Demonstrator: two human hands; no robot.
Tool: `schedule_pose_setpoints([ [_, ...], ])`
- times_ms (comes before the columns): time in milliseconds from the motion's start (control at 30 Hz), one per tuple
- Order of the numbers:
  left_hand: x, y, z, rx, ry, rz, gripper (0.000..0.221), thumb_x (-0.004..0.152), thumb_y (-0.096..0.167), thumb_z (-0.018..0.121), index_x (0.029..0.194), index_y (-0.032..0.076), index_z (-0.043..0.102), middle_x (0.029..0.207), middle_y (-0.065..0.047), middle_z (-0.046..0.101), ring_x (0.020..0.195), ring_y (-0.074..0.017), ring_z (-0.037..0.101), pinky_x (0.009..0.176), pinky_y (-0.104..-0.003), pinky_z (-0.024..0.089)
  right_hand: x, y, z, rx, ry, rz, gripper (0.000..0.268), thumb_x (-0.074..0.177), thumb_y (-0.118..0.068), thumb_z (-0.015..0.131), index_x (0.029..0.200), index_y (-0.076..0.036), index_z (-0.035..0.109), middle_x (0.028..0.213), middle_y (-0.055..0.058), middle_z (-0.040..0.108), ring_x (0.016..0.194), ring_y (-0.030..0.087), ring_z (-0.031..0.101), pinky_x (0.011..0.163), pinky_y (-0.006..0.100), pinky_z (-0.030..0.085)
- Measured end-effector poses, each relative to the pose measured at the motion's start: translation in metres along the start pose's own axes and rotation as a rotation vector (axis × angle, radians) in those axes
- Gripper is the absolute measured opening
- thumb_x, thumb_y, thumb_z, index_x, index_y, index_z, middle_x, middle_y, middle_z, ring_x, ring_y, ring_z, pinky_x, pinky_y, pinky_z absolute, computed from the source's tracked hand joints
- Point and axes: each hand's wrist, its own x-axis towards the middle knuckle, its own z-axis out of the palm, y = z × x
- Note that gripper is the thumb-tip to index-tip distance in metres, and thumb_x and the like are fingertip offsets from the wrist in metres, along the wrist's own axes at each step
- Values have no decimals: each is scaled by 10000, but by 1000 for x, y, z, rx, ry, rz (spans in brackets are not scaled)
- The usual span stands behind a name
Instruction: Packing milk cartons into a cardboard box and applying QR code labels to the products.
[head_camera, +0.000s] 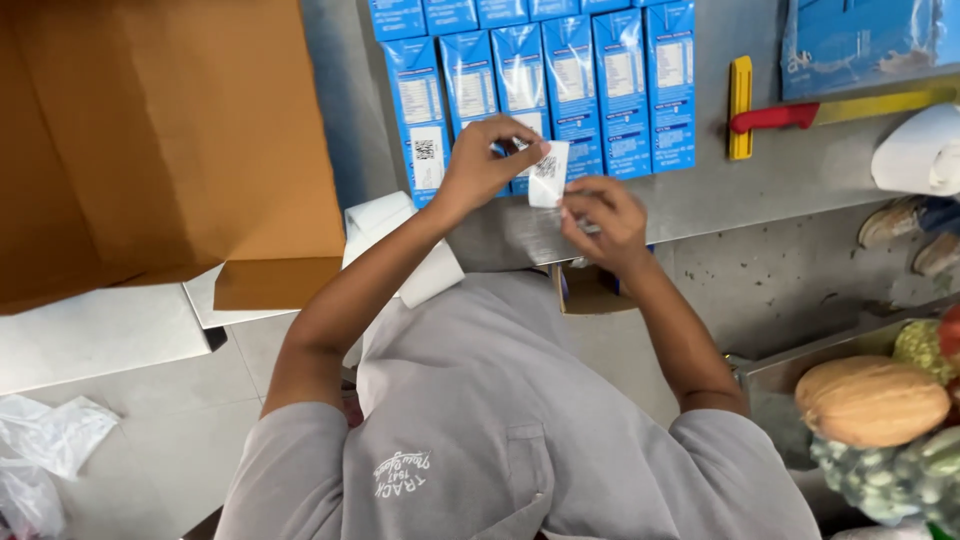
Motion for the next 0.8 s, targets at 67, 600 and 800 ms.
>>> schedule_pose_setpoints([
  [67, 16, 2, 13, 153, 42, 113, 182, 898, 254, 820, 936, 76, 813, 909, -25, 708, 806, -131, 635, 675, -284, 517, -4, 23, -10, -45, -24, 33, 106, 870, 6, 787, 960, -14, 734, 1096, 112, 661, 741, 186, 675, 649, 309, 544],
  [600, 60, -43, 36, 786, 140, 542, 148, 899, 219, 827, 934, 81, 789, 961, -57, 629, 859, -237, 616, 729, -405, 506, 2, 83, -15, -249, -177, 22, 145, 859, -43, 832, 976, -66, 749, 1096, 62, 645, 665, 127, 614, 578, 282, 495],
  [800, 67, -54, 24, 918, 234, 535, 429, 889, 248, 816, 1176, -38, 673, 1060, -146, 616, 836, -282, 652, 692, -403, 543, -1, 66, -22, -320, -271, 20, 248, 877, -202, 802, 1110, -121, 775, 1287, 92, 638, 1084, 271, 590, 894, 443, 470],
])
